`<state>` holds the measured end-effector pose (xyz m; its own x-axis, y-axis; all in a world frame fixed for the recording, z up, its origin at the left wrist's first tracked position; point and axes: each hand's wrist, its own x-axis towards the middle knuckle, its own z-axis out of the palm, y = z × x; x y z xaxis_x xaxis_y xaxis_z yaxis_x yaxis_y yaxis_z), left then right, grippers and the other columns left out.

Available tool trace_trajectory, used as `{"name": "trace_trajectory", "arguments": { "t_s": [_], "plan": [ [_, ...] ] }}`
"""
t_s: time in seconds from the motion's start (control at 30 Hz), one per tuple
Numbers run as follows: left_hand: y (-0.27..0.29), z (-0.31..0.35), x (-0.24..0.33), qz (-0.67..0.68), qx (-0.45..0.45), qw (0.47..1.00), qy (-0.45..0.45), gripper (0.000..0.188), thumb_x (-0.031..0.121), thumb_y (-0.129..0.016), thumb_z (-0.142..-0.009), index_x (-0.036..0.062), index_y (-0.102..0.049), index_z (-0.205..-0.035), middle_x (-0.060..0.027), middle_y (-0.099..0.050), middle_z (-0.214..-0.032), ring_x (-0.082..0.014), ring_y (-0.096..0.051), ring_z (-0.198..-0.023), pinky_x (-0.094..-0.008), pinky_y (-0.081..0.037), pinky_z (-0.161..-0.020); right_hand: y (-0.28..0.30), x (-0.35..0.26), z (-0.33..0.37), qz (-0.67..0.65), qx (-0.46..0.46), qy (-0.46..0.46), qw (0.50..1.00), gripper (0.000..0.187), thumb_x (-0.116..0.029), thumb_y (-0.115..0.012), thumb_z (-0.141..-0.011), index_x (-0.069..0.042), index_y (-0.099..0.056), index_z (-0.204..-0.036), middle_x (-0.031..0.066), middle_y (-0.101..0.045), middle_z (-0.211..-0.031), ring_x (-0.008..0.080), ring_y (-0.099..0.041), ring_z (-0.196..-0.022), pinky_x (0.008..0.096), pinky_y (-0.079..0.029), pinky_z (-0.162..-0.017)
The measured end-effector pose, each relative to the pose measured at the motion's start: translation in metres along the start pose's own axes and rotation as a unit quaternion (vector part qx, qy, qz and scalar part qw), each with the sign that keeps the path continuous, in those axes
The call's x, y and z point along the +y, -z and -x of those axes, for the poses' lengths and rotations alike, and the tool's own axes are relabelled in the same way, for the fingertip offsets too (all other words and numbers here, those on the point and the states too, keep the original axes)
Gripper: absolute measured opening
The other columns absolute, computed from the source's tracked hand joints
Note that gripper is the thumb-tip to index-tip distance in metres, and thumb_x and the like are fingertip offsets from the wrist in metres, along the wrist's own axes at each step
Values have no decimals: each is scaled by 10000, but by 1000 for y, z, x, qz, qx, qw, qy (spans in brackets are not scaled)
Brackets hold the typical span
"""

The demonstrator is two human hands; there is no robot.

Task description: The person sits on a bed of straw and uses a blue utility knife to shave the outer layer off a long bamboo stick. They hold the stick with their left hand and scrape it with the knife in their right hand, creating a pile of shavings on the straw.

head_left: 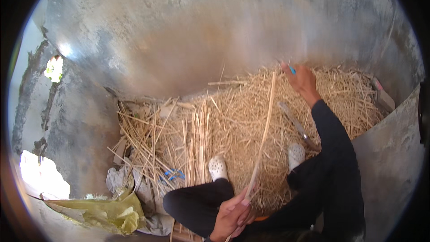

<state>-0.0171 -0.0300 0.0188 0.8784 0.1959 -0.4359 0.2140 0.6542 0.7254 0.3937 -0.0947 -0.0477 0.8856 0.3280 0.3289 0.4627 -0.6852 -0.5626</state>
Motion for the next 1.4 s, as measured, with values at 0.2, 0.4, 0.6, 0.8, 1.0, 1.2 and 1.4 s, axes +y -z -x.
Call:
{"name": "trace_trajectory", "arguments": {
  "t_s": [0.2,0.4,0.6,0.8,1.0,1.2,1.4],
  "plan": [
    [19,-21,13,62,18,997,-49,439,117,-421,-982,-4,-344,-1397,48,-313,-498,-35,-266,-373,-204,-297,-442,-6,-21,53,-113,-51,109,986,785,-810,-377,-779,-99,-494,-469,7,-373,-415,180,-417,-396,357,-305,-394],
    [8,-22,11,-20,61,996,-68,463,87,-457,-956,0,-351,-1398,51,-303,-492,-37,-239,-358,-210,-259,-411,18,-78,114,-62,-119,301,944,709,-780,-536,-705,-111,-524,-473,38,-463,-411,237,-493,-373,359,-388,-403],
    [13,-23,10,-28,44,993,-106,473,55,-487,-952,7,-355,-1404,49,-402,-618,-28,-329,-492,-199,-303,-480,16,-84,120,-71,-102,302,945,698,-769,-572,-688,-115,-513,-450,59,-466,-399,244,-488,-361,359,-384,-391],
    [13,-24,7,-85,53,988,-116,472,62,-507,-949,1,-368,-1397,54,-401,-622,-20,-330,-509,-200,-291,-470,7,-70,91,-26,-71,246,966,817,-869,-405,-692,-100,-611,-507,48,-489,-402,213,-519,-365,363,-380,-374],
    [13,-13,4,-133,90,982,-99,472,38,-508,-943,-3,-373,-1393,61,-424,-644,-16,-344,-524,-187,-283,-475,-5,-75,98,-33,-65,286,955,796,-839,-421,-713,-93,-567,-474,41,-446,-383,217,-490,-353,362,-381,-381],
    [13,-18,2,-128,119,980,-100,489,28,-519,-924,-9,-374,-1389,58,-428,-623,-17,-313,-464,-183,-265,-449,-13,-77,111,-51,-110,270,955,824,-855,-380,-723,-94,-571,-470,28,-417,-367,180,-482,-352,333,-366,-368],
    [8,-12,-5,-155,87,981,-80,496,25,-521,-924,-21,-363,-1393,79,-397,-624,-5,-310,-492,-187,-249,-457,-11,-49,74,4,-87,230,969,810,-862,-392,-711,-111,-554,-455,17,-434,-386,177,-475,-360,361,-350,-377]
  ]
}}
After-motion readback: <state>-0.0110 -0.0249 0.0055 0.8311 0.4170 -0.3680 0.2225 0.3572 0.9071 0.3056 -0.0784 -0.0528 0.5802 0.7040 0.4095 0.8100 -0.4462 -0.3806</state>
